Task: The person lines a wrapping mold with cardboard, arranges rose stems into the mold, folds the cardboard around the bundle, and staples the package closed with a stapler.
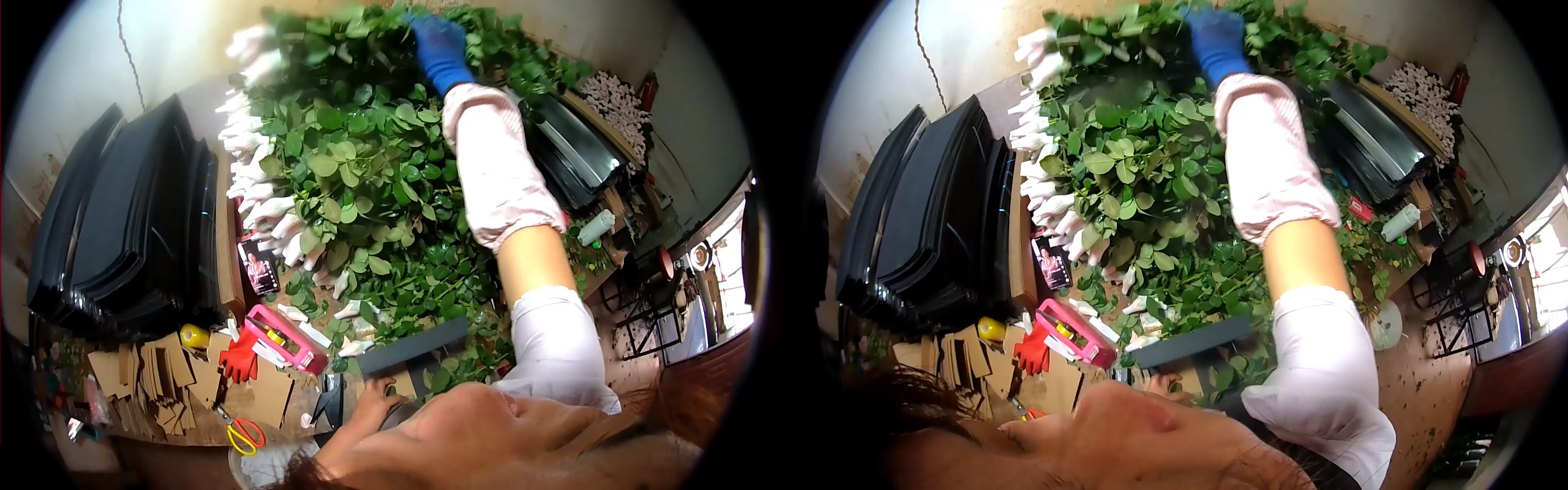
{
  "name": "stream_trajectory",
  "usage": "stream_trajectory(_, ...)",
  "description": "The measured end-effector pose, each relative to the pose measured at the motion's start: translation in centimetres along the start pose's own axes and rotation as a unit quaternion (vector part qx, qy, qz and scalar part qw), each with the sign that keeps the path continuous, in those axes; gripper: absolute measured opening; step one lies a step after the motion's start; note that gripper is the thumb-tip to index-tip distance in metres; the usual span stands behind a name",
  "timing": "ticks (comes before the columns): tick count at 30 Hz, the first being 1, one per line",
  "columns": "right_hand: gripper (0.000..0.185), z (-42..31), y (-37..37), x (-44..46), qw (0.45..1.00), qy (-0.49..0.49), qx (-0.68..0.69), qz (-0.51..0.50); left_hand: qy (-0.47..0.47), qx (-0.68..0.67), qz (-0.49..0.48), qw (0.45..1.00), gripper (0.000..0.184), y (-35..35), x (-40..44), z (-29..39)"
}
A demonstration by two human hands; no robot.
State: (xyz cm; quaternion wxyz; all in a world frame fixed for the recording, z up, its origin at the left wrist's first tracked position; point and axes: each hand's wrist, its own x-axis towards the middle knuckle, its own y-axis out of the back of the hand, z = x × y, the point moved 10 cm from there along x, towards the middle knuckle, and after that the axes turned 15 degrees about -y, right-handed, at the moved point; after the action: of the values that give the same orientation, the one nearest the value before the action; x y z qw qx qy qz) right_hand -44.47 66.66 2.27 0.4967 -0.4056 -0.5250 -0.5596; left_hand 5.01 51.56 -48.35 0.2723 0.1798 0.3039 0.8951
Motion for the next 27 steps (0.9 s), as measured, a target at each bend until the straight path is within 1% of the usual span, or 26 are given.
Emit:
stream_trajectory(1, 0.032, 1.5, 1.1, 2.2, 0.998, -0.019, -0.026, -0.045, 0.035, -0.030, -0.020, 0.999, 0.031, 1.8, 1.1, 1.3)
stream_trajectory(2, 0.028, 3.0, 4.0, 3.8, 0.993, -0.093, 0.042, -0.059, -0.022, 0.000, -0.054, 0.998, 0.033, 1.0, 1.0, 1.3)
stream_trajectory(3, 0.019, 4.9, 6.3, 5.0, 0.967, -0.100, 0.234, -0.017, -0.081, 0.029, -0.083, 0.993, 0.036, 0.3, 0.7, 1.4)
stream_trajectory(5, 0.017, 5.4, 12.6, 5.5, 0.952, -0.175, 0.231, -0.096, -0.084, 0.025, -0.064, 0.994, 0.038, 1.1, 0.8, 2.2)
stream_trajectory(6, 0.020, 4.7, 15.6, 4.4, 0.984, -0.088, 0.150, -0.040, -0.078, 0.022, -0.060, 0.995, 0.038, 1.6, 0.9, 2.6)
stream_trajectory(7, 0.022, 4.4, 18.5, 2.8, 0.998, 0.000, 0.065, 0.015, -0.073, 0.019, -0.057, 0.996, 0.038, 2.0, 1.0, 3.1)
stream_trajectory(8, 0.040, 3.8, 22.7, 0.9, 0.977, 0.100, 0.187, 0.005, -0.070, 0.024, -0.059, 0.995, 0.038, 2.8, 1.3, 4.1)
stream_trajectory(9, 0.039, 4.7, 23.4, -0.3, 0.979, 0.064, 0.192, -0.010, -0.072, 0.022, -0.051, 0.996, 0.037, 3.0, 1.2, 4.3)
stream_trajectory(11, 0.037, 6.6, 22.0, -5.5, 0.978, -0.017, 0.203, -0.039, -0.067, 0.034, -0.053, 0.996, 0.036, 2.6, 1.1, 3.9)
stream_trajectory(13, 0.040, 7.4, 20.9, -14.1, 1.000, -0.025, 0.017, -0.005, -0.070, 0.026, -0.042, 0.996, 0.035, 2.4, 1.0, 3.6)
stream_trajectory(14, 0.041, 7.7, 20.7, -17.4, 0.974, -0.120, 0.169, -0.088, -0.072, 0.030, -0.045, 0.996, 0.035, 2.6, 1.0, 4.0)
stream_trajectory(15, 0.051, 7.1, 18.0, -22.9, 0.956, -0.164, 0.094, -0.225, -0.072, 0.032, -0.050, 0.996, 0.035, 2.8, 1.1, 4.3)
stream_trajectory(16, 0.053, 5.9, 16.3, -27.9, 0.921, -0.198, 0.068, -0.328, -0.069, 0.030, -0.048, 0.996, 0.035, 2.9, 1.2, 4.4)
stream_trajectory(17, 0.055, 1.2, 20.2, -31.9, 0.939, 0.050, -0.016, -0.341, -0.068, 0.028, -0.049, 0.996, 0.035, 3.0, 1.2, 4.5)
stream_trajectory(18, 0.058, -0.1, 19.2, -37.5, 0.838, 0.051, -0.005, -0.543, -0.065, 0.029, -0.048, 0.996, 0.035, 3.1, 1.2, 4.7)
stream_trajectory(19, 0.054, -1.5, 21.1, -41.8, 0.763, 0.120, 0.007, -0.635, -0.068, 0.029, -0.047, 0.996, 0.036, 3.2, 1.3, 4.9)
stream_trajectory(20, 0.048, -1.6, 21.8, -47.0, 0.693, 0.161, 0.026, -0.703, -0.064, 0.025, -0.051, 0.996, 0.037, 3.2, 1.4, 4.9)
stream_trajectory(21, 0.045, -0.8, 23.4, -48.5, 0.635, 0.158, 0.030, -0.755, -0.061, 0.022, -0.054, 0.996, 0.037, 3.2, 1.4, 5.0)
stream_trajectory(23, 0.040, 0.7, 27.6, -48.1, 0.512, 0.149, 0.038, -0.845, -0.060, 0.019, -0.052, 0.997, 0.038, 3.4, 1.4, 5.1)
stream_trajectory(25, 0.025, 3.0, 29.3, -43.9, 0.583, 0.073, 0.045, -0.808, -0.057, 0.009, -0.050, 0.997, 0.045, 3.3, 1.4, 5.2)
stream_trajectory(26, 0.031, 3.8, 30.1, -41.8, 0.568, 0.063, 0.009, -0.820, -0.056, 0.016, -0.051, 0.997, 0.043, 3.4, 1.4, 5.2)
stream_trajectory(27, 0.033, 3.9, 30.1, -40.4, 0.614, 0.032, 0.048, -0.787, -0.055, 0.023, -0.053, 0.997, 0.042, 3.5, 1.5, 5.4)
